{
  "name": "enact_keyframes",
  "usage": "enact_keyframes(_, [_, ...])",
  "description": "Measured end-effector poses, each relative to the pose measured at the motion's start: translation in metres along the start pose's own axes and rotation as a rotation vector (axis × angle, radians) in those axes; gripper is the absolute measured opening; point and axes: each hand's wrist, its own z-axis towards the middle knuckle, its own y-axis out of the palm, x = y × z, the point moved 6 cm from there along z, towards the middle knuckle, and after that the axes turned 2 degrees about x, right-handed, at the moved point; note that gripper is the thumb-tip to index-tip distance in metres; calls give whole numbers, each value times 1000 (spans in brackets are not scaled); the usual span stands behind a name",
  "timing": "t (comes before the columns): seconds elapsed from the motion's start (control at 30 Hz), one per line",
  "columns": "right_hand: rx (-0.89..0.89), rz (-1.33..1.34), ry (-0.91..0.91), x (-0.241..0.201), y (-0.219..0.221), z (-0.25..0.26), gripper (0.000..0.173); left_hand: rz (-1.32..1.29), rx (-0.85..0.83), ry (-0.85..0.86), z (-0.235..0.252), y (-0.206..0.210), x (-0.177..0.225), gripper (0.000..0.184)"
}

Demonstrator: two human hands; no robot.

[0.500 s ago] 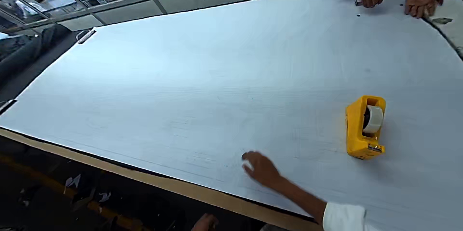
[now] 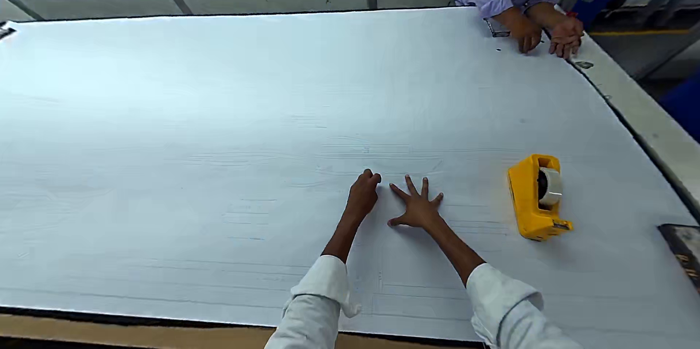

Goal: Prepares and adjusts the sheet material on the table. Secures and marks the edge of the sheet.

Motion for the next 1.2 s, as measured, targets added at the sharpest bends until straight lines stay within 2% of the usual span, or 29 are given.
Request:
enact_keyframes(0.2, [-113, -30, 104, -18, -8, 11, 116, -9, -33, 71, 7, 8, -17, 21])
enact_keyframes(0.4, [-131, -34, 122, -21, -11, 12, 118, 27, -86, 126, 11, 8, -15, 21])
enact_keyframes(0.63, [-126, -24, 119, -19, -10, 13, 119, 60, -48, 189, 10, 12, -17, 21])
enact_keyframes(1.03, [-123, -8, 120, -19, -10, 12, 118, 124, -42, 191, 12, 12, -10, 21])
enact_keyframes(1.2, [-128, -3, 119, -20, -11, 10, 119, 123, -58, 94, 7, 13, -13, 20])
